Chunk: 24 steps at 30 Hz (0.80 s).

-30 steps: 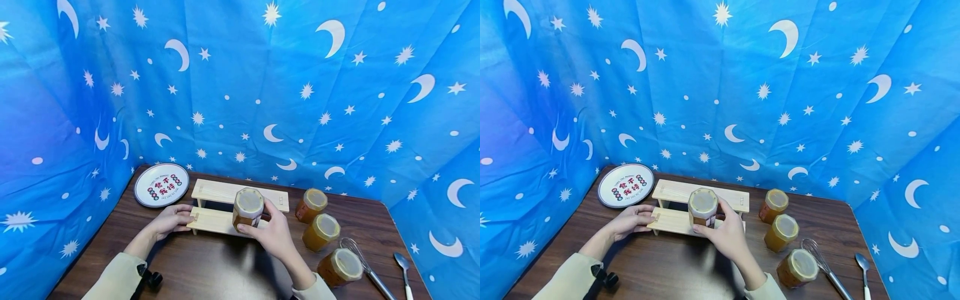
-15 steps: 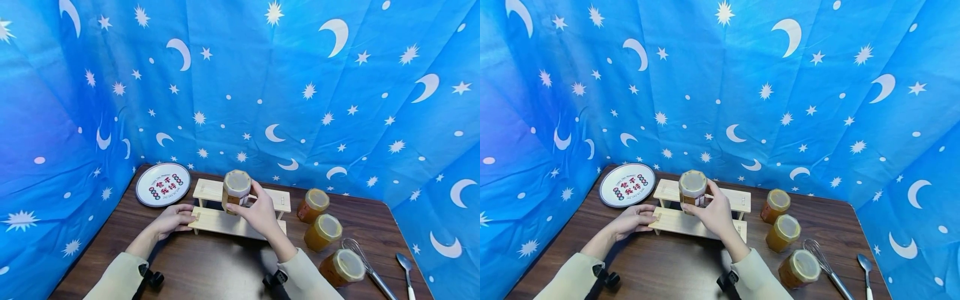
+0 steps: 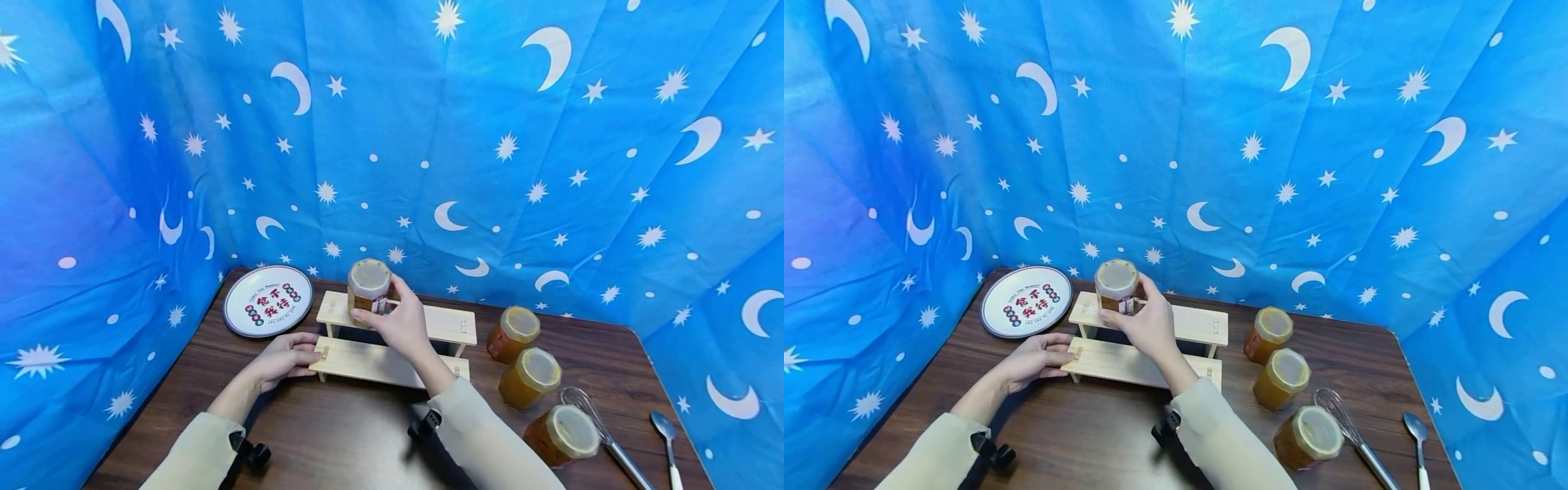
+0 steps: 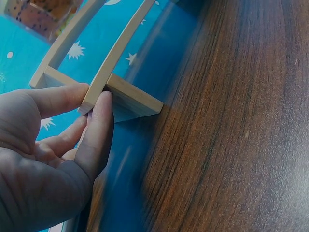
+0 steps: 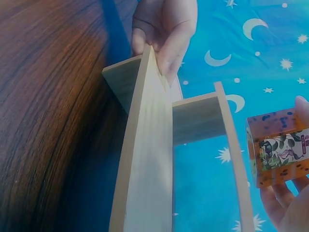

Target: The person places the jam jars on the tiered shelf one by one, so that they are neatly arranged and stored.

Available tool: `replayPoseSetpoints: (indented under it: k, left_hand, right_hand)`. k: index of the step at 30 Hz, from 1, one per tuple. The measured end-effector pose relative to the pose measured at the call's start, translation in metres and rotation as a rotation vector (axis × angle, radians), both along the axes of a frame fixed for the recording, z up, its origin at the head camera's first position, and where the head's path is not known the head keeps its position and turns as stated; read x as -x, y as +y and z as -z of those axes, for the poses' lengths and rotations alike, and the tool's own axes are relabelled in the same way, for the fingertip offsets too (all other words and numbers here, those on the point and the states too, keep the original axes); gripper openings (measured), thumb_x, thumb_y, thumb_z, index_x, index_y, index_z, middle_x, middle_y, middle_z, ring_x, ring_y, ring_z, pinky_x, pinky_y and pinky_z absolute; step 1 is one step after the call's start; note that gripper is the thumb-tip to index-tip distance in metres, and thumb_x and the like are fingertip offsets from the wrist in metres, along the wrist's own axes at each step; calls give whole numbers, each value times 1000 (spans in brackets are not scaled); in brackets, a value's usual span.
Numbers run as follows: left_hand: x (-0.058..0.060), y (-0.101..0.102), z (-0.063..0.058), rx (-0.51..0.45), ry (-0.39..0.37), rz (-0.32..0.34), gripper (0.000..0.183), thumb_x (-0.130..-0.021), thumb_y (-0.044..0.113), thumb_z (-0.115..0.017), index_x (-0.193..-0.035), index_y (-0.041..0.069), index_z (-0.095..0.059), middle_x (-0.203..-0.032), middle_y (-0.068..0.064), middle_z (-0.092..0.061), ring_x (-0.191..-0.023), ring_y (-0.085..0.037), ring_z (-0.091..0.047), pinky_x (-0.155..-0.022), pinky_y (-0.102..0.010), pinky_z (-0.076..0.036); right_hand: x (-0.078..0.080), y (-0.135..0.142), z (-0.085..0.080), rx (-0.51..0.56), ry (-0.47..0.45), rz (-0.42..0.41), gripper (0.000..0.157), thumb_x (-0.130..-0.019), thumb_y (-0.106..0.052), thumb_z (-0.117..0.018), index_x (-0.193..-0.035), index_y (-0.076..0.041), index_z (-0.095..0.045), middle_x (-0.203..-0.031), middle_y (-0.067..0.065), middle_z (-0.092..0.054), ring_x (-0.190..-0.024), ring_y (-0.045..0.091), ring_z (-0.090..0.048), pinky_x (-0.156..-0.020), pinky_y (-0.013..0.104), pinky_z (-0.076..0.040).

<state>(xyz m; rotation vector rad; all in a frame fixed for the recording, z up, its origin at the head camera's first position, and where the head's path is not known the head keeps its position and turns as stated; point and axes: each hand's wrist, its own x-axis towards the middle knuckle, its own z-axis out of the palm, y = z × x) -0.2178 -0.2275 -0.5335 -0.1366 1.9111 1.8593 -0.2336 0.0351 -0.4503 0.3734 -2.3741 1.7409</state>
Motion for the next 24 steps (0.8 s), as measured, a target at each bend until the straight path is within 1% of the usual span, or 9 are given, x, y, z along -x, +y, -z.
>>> replayPoseSetpoints:
  k: [3, 4, 10, 16, 24]
  left_hand:
    - [0, 0, 0, 0, -9, -12, 61, -96, 4, -71, -149, -8, -42, -130, -24, -62, -102, -25, -70, -89, -39, -62]
    - [0, 1, 0, 2, -3, -6, 61, -96, 4, -71, -149, -9, -42, -130, -25, -62, -102, -25, -70, -89, -39, -62]
    - [1, 2, 1, 3, -6, -15, 59, -97, 4, -70, -148, -8, -43, -131, -24, -62, -104, -25, -70, -90, -40, -62]
    - [2, 1, 1, 5, -4, -17, 59, -97, 4, -70, -148, -8, -44, -131, -24, -62, -104, -25, -70, -90, -40, -62]
    - [1, -2, 1, 6, -11, -11, 59, -97, 4, -70, -149, -7, -43, -131, -23, -62, -104, -25, -70, -90, -39, -62]
  right_hand:
    - [4, -6, 2, -6, 4, -6, 81, -78, -31, -95, -147, -21, -54, -129, -3, -65, -115, 17, -61, -94, 40, -58]
    - [6, -8, 2, -7, 7, -8, 81, -78, -30, -95, -147, -21, -54, -129, -3, -65, -115, 17, -61, -94, 40, -58]
    - [13, -15, 6, 10, 7, -19, 82, -80, -27, -94, -149, -21, -52, -133, -3, -64, -119, 16, -61, -98, 41, -56]
    - [15, -17, 9, 9, 4, -5, 80, -80, -28, -93, -148, -21, -53, -132, -4, -64, -118, 15, -62, -98, 40, -57]
    - [15, -18, 10, 52, -29, -32, 82, -79, -27, -94, -148, -23, -52, -134, -4, -63, -122, 16, -61, -102, 40, -55]
